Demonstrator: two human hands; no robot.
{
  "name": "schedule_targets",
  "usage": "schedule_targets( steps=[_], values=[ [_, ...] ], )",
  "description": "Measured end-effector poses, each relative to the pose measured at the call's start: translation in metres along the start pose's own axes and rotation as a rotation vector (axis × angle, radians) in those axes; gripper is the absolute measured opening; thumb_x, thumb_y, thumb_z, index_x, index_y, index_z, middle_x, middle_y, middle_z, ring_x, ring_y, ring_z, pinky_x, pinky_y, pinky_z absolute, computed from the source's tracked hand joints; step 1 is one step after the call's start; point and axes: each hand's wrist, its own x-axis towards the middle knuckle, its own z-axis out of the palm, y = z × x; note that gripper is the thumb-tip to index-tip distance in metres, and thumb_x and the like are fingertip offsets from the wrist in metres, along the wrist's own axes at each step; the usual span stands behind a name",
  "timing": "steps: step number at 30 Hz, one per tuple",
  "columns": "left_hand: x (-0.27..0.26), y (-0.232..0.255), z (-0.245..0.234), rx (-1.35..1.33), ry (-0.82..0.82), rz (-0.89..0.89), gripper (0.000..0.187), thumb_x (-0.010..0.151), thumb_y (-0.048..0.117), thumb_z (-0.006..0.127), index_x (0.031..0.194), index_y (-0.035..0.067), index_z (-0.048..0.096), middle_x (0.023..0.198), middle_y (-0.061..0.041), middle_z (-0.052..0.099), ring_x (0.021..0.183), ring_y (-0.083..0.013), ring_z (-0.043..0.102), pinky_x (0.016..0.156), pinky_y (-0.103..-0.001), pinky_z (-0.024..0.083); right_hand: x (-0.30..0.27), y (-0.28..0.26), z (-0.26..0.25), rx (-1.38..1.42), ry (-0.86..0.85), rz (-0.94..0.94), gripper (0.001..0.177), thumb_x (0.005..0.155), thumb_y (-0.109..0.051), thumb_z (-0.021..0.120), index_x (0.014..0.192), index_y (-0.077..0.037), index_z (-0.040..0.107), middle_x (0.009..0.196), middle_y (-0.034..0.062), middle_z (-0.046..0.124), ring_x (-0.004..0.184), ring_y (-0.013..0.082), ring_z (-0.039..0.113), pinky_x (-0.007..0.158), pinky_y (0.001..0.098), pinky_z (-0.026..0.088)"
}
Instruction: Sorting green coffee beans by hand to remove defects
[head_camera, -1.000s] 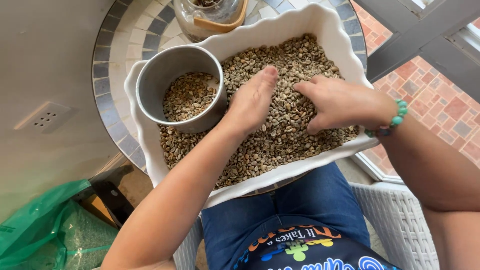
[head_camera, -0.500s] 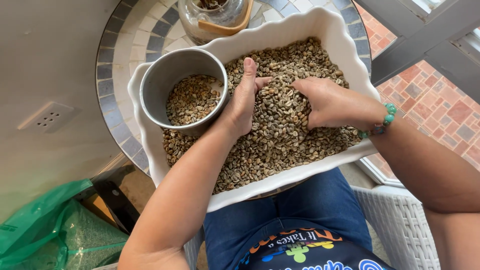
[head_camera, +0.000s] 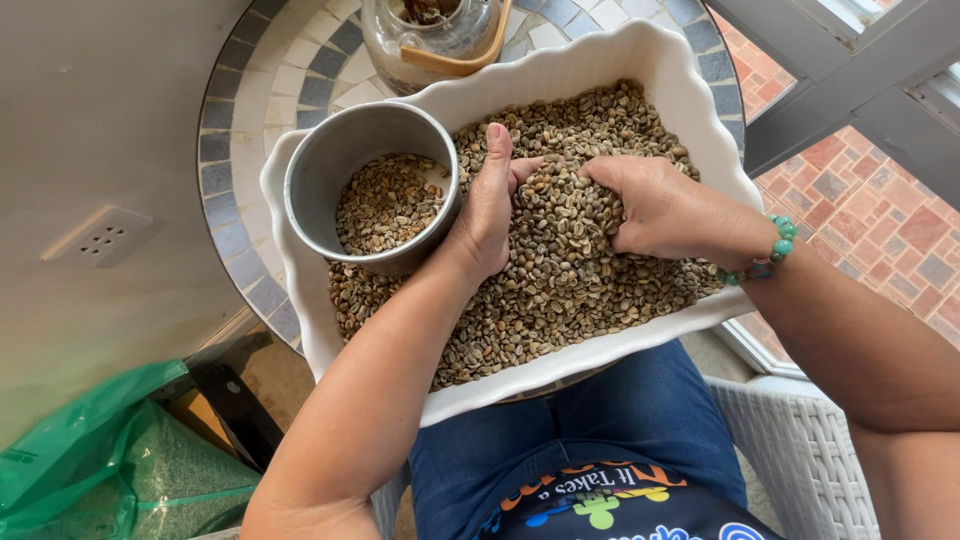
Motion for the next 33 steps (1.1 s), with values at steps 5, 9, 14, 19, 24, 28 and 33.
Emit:
schedule_targets(
  steps=[5,9,14,19,24,28,33],
  values=[
    [0.025,-0.022,-0.017,-0.041,-0.022,-0.012,0.108,0.087,0.088,0.024,0.132,-0.001,0.065,0.118,-0.032,0.071,0.117,-0.0372,0.068,0.101,-0.048,0.056,-0.005,-0.005,-0.006,-0.011,0.093,-0.158,0.049,0.077,0.022,0.065,0.124,0.009,0.063,0.115,0.0285,0.067,0.106,0.0399,0.069,0.083,0.0477,0.063],
    [0.032,-0.031,-0.027,-0.121,-0.037,0.003,0.105,0.088,0.087,0.027,0.123,-0.003,0.069,0.103,-0.028,0.076,0.102,-0.0351,0.075,0.091,-0.046,0.063,-0.015,-0.027,-0.014,-0.045,0.088,-0.250,0.043,0.079,0.017,0.066,0.121,0.011,0.065,0.111,0.0298,0.069,0.100,0.0400,0.070,0.080,0.0471,0.065],
    [-0.003,0.011,0.009,-0.230,-0.075,-0.075,0.093,0.083,0.079,0.033,0.110,0.001,0.076,0.103,-0.026,0.078,0.103,-0.0391,0.074,0.098,-0.055,0.058,0.013,0.020,-0.017,-0.228,0.235,-0.531,0.034,0.085,-0.002,0.076,0.119,-0.005,0.073,0.104,0.0095,0.068,0.079,0.0174,0.063,0.068,0.0287,0.053],
    [-0.001,0.007,0.008,-0.115,-0.012,-0.020,0.098,0.077,0.086,0.026,0.096,0.005,0.078,0.099,-0.021,0.080,0.107,-0.0307,0.072,0.107,-0.047,0.049,0.031,0.028,0.005,-0.200,0.347,-0.724,0.013,0.092,-0.002,0.078,0.104,-0.006,0.077,0.097,0.0099,0.068,0.085,0.0213,0.066,0.074,0.0321,0.055],
    [0.020,-0.024,-0.003,-0.263,-0.106,0.029,0.109,0.089,0.087,0.027,0.123,-0.008,0.067,0.096,-0.030,0.075,0.089,-0.0334,0.077,0.082,-0.044,0.066,0.026,0.022,0.010,-0.222,0.335,-0.542,0.011,0.094,-0.002,0.074,0.102,-0.008,0.078,0.099,0.0110,0.068,0.095,0.0263,0.070,0.078,0.0380,0.058],
    [0.011,-0.009,0.002,-0.247,-0.092,0.042,0.105,0.088,0.086,0.029,0.114,-0.007,0.070,0.089,-0.029,0.075,0.082,-0.0325,0.078,0.075,-0.040,0.067,0.023,0.019,0.007,-0.155,0.306,-0.533,0.010,0.096,-0.004,0.073,0.102,-0.009,0.079,0.096,0.0115,0.068,0.094,0.0257,0.069,0.080,0.0373,0.057],
    [0.018,-0.021,-0.003,-0.252,-0.100,0.048,0.107,0.089,0.086,0.027,0.119,-0.007,0.068,0.093,-0.029,0.075,0.087,-0.0335,0.077,0.080,-0.042,0.066,0.025,0.021,0.013,-0.197,0.332,-0.574,0.012,0.094,-0.003,0.075,0.103,-0.010,0.079,0.097,0.0112,0.067,0.097,0.0297,0.070,0.080,0.0405,0.058]
  ],
)
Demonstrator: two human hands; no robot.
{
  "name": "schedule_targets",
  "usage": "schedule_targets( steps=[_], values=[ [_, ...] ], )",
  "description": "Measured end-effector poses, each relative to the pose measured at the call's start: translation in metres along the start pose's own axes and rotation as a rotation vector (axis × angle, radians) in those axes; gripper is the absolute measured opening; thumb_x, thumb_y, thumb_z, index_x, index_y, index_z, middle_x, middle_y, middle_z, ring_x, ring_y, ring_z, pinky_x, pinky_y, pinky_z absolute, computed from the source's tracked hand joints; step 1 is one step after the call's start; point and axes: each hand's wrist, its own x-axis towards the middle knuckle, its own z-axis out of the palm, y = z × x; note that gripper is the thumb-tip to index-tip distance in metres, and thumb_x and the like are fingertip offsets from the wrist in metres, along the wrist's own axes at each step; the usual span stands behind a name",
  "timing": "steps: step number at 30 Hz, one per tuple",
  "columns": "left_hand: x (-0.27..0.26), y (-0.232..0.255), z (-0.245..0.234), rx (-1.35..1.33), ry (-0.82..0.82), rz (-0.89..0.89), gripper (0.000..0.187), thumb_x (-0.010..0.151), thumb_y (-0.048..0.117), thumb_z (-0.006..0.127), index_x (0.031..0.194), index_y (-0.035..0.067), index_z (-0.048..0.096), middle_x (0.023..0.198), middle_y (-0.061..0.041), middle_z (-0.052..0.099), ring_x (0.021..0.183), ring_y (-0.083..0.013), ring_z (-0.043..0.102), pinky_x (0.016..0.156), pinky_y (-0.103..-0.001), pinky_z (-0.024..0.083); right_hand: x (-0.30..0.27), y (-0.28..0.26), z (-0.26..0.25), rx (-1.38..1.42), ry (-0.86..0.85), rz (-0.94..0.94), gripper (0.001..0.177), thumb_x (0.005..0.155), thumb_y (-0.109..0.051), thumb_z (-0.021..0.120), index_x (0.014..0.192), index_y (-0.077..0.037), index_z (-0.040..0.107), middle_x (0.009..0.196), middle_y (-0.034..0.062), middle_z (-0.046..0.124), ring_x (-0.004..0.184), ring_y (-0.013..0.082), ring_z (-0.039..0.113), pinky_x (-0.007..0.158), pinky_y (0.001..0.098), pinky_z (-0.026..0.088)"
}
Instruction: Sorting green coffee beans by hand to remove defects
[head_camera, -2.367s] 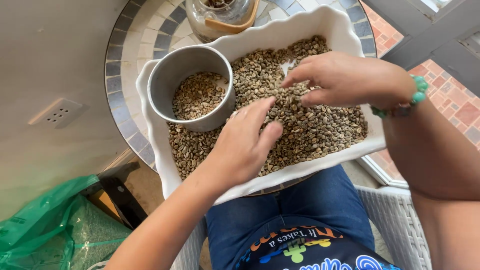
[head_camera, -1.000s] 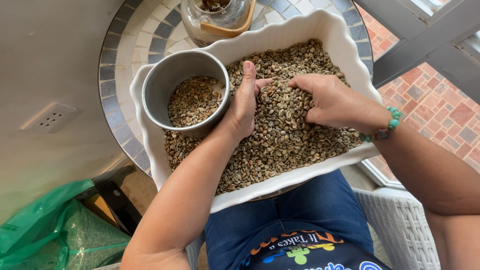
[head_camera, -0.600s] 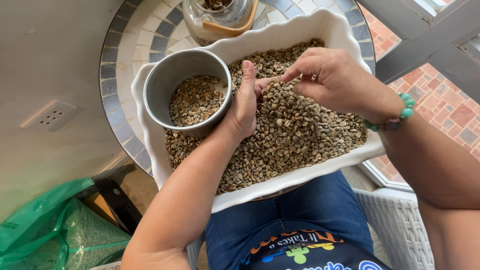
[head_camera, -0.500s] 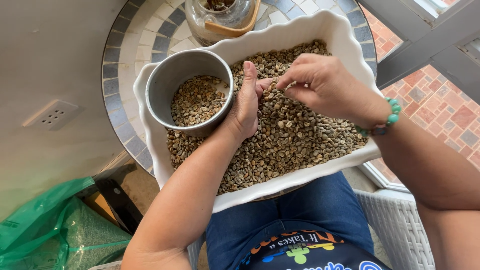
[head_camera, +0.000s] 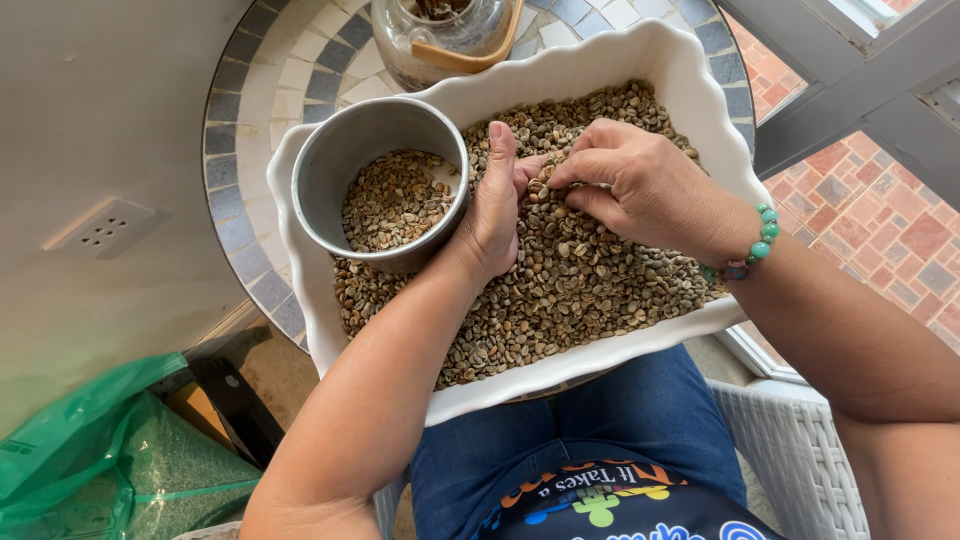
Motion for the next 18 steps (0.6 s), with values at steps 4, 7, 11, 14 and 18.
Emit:
schedule_targets(
  steps=[4,7,11,14,18],
  values=[
    [-0.010,0.013,0.015,-0.024,-0.015,0.016,0.108,0.091,0.085,0.027,0.125,-0.010,0.065,0.099,-0.030,0.074,0.091,-0.0337,0.076,0.084,-0.043,0.064,0.000,0.000,0.006,-0.055,0.039,-0.074,0.014,0.094,-0.006,0.077,0.107,-0.010,0.078,0.098,0.0122,0.066,0.101,0.0347,0.070,0.081,0.0437,0.059],
    [-0.013,0.014,0.015,-0.015,-0.014,0.025,0.107,0.090,0.085,0.026,0.123,-0.008,0.068,0.090,-0.026,0.075,0.084,-0.0315,0.077,0.079,-0.040,0.065,0.001,0.004,0.011,-0.117,0.074,-0.122,0.013,0.093,-0.005,0.077,0.105,-0.010,0.078,0.094,0.0111,0.063,0.094,0.0329,0.069,0.077,0.0421,0.058],
    [-0.008,0.009,0.014,-0.021,0.015,0.038,0.105,0.090,0.084,0.030,0.121,-0.008,0.068,0.085,-0.027,0.074,0.083,-0.0326,0.077,0.078,-0.040,0.065,0.003,0.004,0.013,-0.143,0.083,-0.142,0.011,0.094,-0.003,0.077,0.102,-0.010,0.078,0.091,0.0090,0.062,0.091,0.0291,0.069,0.076,0.0387,0.058],
    [-0.006,0.007,0.011,-0.012,0.009,0.030,0.105,0.091,0.085,0.029,0.122,-0.008,0.068,0.087,-0.026,0.075,0.084,-0.0327,0.077,0.078,-0.041,0.065,0.003,0.008,0.017,-0.172,0.090,-0.169,0.009,0.092,-0.002,0.077,0.098,-0.009,0.077,0.091,0.0089,0.062,0.090,0.0294,0.069,0.075,0.0379,0.058],
    [0.001,0.002,0.002,0.011,0.018,0.005,0.108,0.088,0.087,0.028,0.126,-0.008,0.065,0.087,-0.028,0.074,0.083,-0.0338,0.076,0.079,-0.043,0.065,0.003,0.017,0.021,-0.209,0.089,-0.196,0.007,0.093,-0.006,0.077,0.094,-0.012,0.075,0.091,0.0060,0.059,0.091,0.0265,0.067,0.074,0.0363,0.057]
  ],
)
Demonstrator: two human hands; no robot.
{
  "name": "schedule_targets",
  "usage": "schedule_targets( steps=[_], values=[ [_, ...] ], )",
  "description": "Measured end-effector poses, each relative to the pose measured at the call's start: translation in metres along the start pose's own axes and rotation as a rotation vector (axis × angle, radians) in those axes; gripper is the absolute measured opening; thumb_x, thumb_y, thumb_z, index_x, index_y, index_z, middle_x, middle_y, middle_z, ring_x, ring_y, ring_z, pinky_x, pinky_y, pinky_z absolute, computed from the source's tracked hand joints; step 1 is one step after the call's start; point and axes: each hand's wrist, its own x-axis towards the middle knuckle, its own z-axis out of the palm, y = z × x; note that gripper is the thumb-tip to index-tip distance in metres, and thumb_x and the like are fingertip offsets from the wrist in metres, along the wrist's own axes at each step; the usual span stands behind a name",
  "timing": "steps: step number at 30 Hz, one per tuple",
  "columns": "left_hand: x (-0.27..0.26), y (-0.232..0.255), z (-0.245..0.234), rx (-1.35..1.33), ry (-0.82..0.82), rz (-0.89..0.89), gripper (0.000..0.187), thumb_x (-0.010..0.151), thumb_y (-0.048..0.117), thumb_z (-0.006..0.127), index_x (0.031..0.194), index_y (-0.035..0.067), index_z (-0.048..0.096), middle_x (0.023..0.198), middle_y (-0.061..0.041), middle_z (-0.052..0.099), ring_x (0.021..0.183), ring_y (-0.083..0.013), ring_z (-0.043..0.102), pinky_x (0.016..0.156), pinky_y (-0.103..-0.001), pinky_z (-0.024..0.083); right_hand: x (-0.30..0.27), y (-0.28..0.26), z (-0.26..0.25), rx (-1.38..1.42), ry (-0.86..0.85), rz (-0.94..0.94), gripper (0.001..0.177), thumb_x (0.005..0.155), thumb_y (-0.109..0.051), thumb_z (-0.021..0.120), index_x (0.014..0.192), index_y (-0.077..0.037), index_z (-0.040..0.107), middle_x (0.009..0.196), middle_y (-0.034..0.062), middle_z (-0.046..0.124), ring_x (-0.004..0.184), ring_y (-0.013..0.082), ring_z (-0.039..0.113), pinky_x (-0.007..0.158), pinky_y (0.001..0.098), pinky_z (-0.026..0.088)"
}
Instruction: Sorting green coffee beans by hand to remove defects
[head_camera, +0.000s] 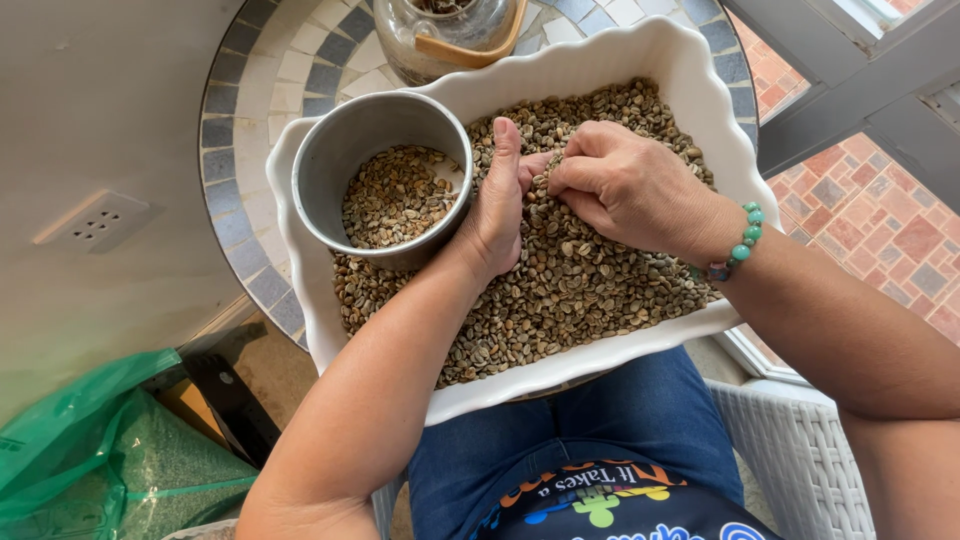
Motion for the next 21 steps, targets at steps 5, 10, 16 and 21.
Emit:
schedule_targets(
  steps=[5,10,16,21],
  values=[
    [0.010,-0.009,-0.013,0.003,0.020,-0.003,0.107,0.088,0.086,0.031,0.128,-0.007,0.065,0.085,-0.027,0.074,0.081,-0.0327,0.077,0.076,-0.041,0.066,0.002,-0.002,-0.004,0.019,-0.016,-0.010,0.006,0.093,-0.006,0.076,0.093,-0.010,0.072,0.093,0.0071,0.059,0.093,0.0275,0.067,0.076,0.0364,0.057],
    [-0.012,0.011,0.015,-0.036,0.016,-0.021,0.109,0.086,0.087,0.031,0.130,-0.008,0.063,0.087,-0.028,0.073,0.083,-0.0341,0.076,0.078,-0.044,0.065,0.001,-0.003,-0.003,0.017,-0.002,-0.041,0.006,0.093,-0.006,0.076,0.098,-0.006,0.074,0.095,0.0099,0.060,0.097,0.0314,0.067,0.078,0.0395,0.057],
    [-0.009,0.008,0.013,-0.019,-0.014,0.021,0.105,0.090,0.085,0.030,0.126,-0.006,0.066,0.081,-0.022,0.072,0.079,-0.0299,0.075,0.074,-0.038,0.065,0.003,-0.006,-0.001,-0.073,-0.005,-0.081,0.005,0.092,-0.009,0.077,0.094,-0.010,0.073,0.092,0.0066,0.060,0.092,0.0267,0.065,0.076,0.0382,0.056],
    [0.001,-0.001,0.000,0.009,-0.034,0.027,0.104,0.091,0.085,0.026,0.126,-0.005,0.068,0.083,-0.021,0.073,0.081,-0.0288,0.075,0.075,-0.038,0.066,-0.001,0.004,0.010,-0.137,-0.010,-0.089,0.005,0.093,-0.011,0.076,0.092,-0.011,0.071,0.092,0.0055,0.059,0.092,0.0250,0.065,0.075,0.0373,0.056]
  ],
)
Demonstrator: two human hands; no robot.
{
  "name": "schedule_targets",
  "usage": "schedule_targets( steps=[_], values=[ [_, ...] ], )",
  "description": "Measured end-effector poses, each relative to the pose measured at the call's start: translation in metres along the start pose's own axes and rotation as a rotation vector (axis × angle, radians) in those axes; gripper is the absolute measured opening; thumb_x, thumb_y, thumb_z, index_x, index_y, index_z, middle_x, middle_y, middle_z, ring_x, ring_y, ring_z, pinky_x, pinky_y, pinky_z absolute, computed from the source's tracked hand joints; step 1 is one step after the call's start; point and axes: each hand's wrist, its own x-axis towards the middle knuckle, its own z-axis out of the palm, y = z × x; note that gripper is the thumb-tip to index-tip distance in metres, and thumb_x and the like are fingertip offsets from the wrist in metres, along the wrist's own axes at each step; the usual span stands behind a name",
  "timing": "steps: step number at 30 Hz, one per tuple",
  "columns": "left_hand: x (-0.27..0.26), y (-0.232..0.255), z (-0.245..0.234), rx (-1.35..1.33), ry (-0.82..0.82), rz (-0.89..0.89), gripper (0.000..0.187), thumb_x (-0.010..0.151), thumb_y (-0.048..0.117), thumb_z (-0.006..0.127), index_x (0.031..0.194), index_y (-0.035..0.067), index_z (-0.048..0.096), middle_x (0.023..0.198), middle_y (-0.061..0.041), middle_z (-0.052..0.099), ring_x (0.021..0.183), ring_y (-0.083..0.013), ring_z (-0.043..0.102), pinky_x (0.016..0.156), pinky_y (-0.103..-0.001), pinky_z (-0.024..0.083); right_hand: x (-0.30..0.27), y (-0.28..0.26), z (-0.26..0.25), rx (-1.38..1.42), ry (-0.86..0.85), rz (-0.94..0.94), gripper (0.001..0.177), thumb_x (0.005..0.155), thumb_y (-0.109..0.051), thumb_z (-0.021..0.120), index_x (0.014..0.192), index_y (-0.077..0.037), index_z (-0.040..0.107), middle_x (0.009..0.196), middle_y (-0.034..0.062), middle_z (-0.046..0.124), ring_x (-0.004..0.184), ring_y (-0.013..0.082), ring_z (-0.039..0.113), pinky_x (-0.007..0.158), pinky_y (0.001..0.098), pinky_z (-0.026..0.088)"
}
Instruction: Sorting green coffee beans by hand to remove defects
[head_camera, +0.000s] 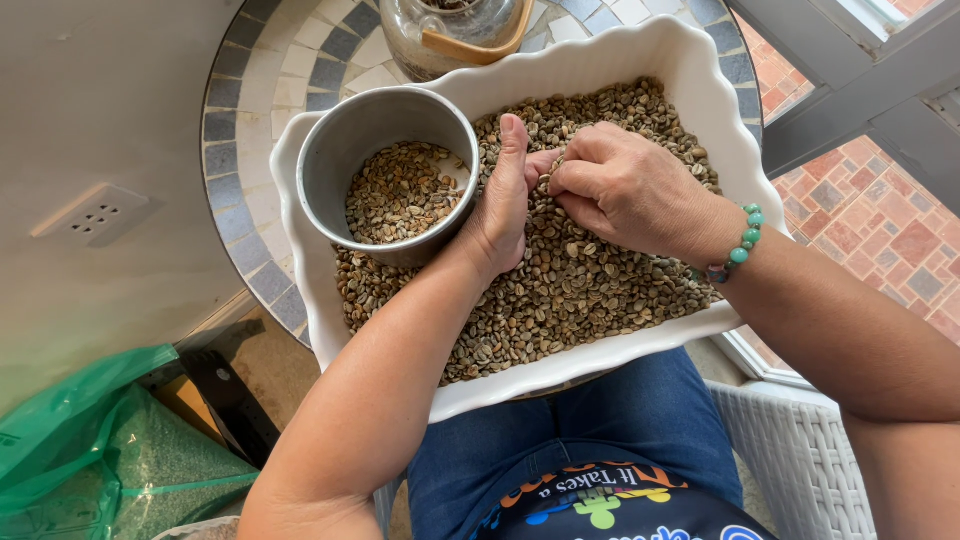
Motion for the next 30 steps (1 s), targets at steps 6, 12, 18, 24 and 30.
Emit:
schedule_targets(
  steps=[6,12,18,24,30],
  values=[
    [-0.008,0.016,0.011,0.236,0.171,0.002,0.109,0.077,0.087,0.021,0.120,0.002,0.073,0.118,-0.017,0.066,0.131,-0.0273,0.050,0.118,-0.049,0.023,0.007,-0.001,-0.024,0.107,-0.076,0.113,0.015,0.106,-0.010,0.056,0.092,-0.007,0.060,0.089,0.0096,0.055,0.085,0.0255,0.058,0.076,0.0377,0.050],
    [-0.012,0.010,0.007,0.261,0.068,0.232,0.088,0.081,0.083,0.034,0.117,0.010,0.068,0.135,-0.018,0.066,0.142,-0.0277,0.047,0.120,-0.053,0.026,0.049,-0.039,-0.048,0.197,0.111,-0.087,0.005,0.104,0.002,0.060,0.099,0.001,0.059,0.095,0.0147,0.060,0.088,0.0310,0.057,0.080,0.0407,0.050],
    [-0.009,0.012,0.006,0.349,-0.060,0.379,0.068,0.094,0.068,0.052,0.128,0.009,0.059,0.130,-0.013,0.064,0.127,-0.0235,0.057,0.110,-0.043,0.050,0.106,-0.084,0.001,0.105,0.274,-0.261,0.007,0.096,0.000,0.057,0.090,-0.004,0.055,0.084,0.0117,0.055,0.074,0.0285,0.051,0.067,0.0427,0.045],
    [-0.025,0.031,0.018,0.615,0.061,0.260,0.065,0.092,0.058,0.055,0.132,0.007,0.061,0.123,-0.011,0.071,0.116,-0.0187,0.065,0.102,-0.035,0.054,0.105,-0.059,-0.006,0.041,0.211,-0.197,0.008,0.092,-0.001,0.060,0.087,-0.007,0.063,0.083,0.0085,0.055,0.076,0.0261,0.052,0.060,0.0413,0.046],
    [-0.039,0.048,0.038,0.787,0.232,0.152,0.062,0.093,0.048,0.052,0.138,0.005,0.059,0.131,-0.012,0.069,0.120,-0.0198,0.065,0.103,-0.033,0.052,0.069,0.039,-0.062,0.059,-0.456,0.490,0.028,0.094,-0.015,0.052,0.108,-0.013,0.076,0.108,0.0069,0.072,0.099,0.0270,0.066,0.086,0.0440,0.050]
  ],
)
